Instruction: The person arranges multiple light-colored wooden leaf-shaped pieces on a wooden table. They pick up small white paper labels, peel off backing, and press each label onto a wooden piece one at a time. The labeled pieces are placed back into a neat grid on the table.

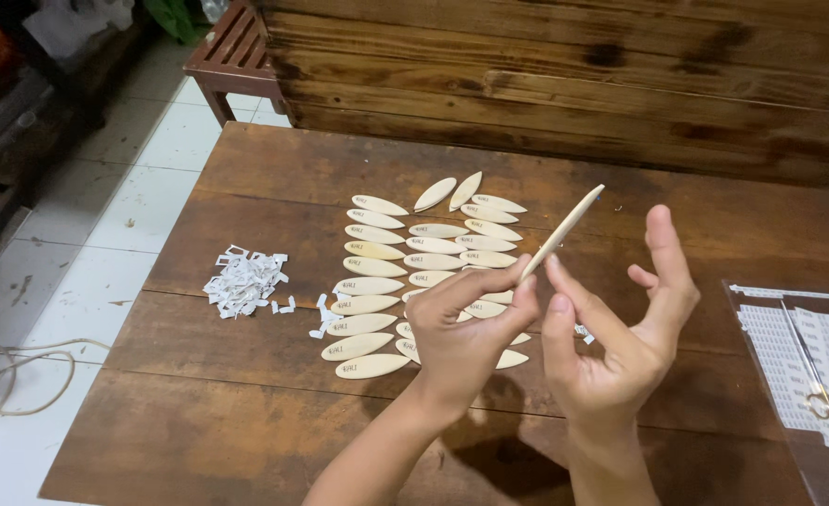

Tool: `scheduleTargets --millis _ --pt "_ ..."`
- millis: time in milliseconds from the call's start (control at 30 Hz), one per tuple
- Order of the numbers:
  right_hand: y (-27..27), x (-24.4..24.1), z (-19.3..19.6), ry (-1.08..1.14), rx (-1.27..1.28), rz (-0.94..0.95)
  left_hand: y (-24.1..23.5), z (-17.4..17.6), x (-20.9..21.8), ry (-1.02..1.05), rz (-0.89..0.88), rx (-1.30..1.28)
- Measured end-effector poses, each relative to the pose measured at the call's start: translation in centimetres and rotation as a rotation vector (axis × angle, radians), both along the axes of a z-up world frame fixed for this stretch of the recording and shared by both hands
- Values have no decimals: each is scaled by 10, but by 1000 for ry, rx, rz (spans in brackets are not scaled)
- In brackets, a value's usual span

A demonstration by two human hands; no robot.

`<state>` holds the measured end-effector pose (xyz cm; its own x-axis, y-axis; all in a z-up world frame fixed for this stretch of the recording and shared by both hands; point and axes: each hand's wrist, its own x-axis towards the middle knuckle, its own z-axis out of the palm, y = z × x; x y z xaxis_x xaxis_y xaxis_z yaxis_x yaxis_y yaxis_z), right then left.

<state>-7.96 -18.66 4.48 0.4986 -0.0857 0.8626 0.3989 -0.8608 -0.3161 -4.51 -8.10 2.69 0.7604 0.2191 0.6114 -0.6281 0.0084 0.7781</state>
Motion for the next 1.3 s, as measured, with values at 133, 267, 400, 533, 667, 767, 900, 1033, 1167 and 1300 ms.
scheduleTargets --millis 133,267,400,533,667,767,900,1033,1167,1300 --pt "-8 13 -14 -51 126 47 -9 -9 6 283 -164 -216" --pt "-17 27 -14 14 843 485 -11 -10 4 390 -454 -440" --pt "-19 30 -19 363 1202 627 -11 -7 0 380 -458 -389" --pt "-27 47 -66 156 1120 604 -18 -26 11 468 -416 -382" --pt "-14 64 -79 91 1221 528 -17 -33 29 474 -346 -310" --pt "-10 81 -83 122 1269 524 -9 -41 48 528 -457 -349" --pt "-2 92 -88 214 1339 503 -10 -58 70 580 -457 -303" --pt "-8 102 -90 389 1329 503 3 -74 89 565 -377 -255" --pt "-44 105 -76 404 655 424 32 -76 103 546 -258 -41" --pt "-70 111 -88 516 65 403 43 -77 109 641 -315 -7"
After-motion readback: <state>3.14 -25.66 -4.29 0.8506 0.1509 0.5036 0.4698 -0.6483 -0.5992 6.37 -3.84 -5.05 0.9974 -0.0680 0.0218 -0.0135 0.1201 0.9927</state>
